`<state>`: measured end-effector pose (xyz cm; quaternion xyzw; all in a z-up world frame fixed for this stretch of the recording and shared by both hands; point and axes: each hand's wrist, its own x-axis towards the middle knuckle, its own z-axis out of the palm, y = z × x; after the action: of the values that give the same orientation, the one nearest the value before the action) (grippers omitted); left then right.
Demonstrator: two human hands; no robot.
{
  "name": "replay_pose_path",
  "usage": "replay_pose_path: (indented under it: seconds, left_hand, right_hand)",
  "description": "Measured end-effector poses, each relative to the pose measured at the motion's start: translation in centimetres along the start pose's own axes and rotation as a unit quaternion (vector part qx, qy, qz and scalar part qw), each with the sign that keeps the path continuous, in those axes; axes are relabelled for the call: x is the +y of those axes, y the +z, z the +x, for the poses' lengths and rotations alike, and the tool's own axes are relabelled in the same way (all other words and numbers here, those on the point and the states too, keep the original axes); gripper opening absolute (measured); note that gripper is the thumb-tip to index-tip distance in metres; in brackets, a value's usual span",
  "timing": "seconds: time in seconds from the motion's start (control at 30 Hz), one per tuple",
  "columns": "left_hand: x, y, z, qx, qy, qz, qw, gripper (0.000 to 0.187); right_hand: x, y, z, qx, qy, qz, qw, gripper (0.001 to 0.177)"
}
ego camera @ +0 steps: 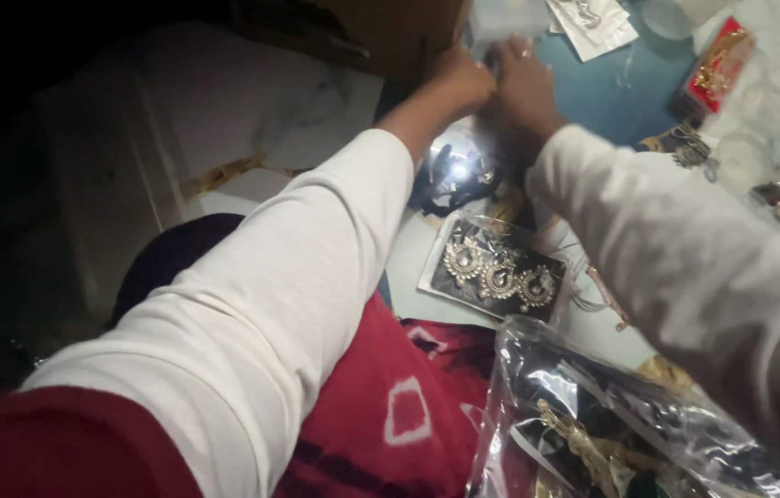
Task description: The person sits on the floor and organizes jewelry by removing items from plastic bags and placing them into a small plastic container. The person handles necklaces, bracelets, and earrings, arranging them on the floor and in the container.
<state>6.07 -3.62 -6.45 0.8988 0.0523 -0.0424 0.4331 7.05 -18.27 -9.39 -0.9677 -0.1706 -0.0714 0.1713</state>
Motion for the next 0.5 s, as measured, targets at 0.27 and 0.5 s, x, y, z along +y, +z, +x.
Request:
replay_pose_path:
  seconds: [0.27,0.5]
  left_hand:
    - [-0.9,-1.3,0.5,0.032,0.027,-0.001,0.999,0.045]
    - [-1.4,-0.4,1.4,0.021,0.027,0.041,0.999,0.04]
  right_hand:
    - [0.6,-5.4,-2.2,-0.013,-0.047,0.18,0.982,0.058]
    - [-6.7,-7.1,-15.1,0.023,-0.029,0.061,0.997,0.097]
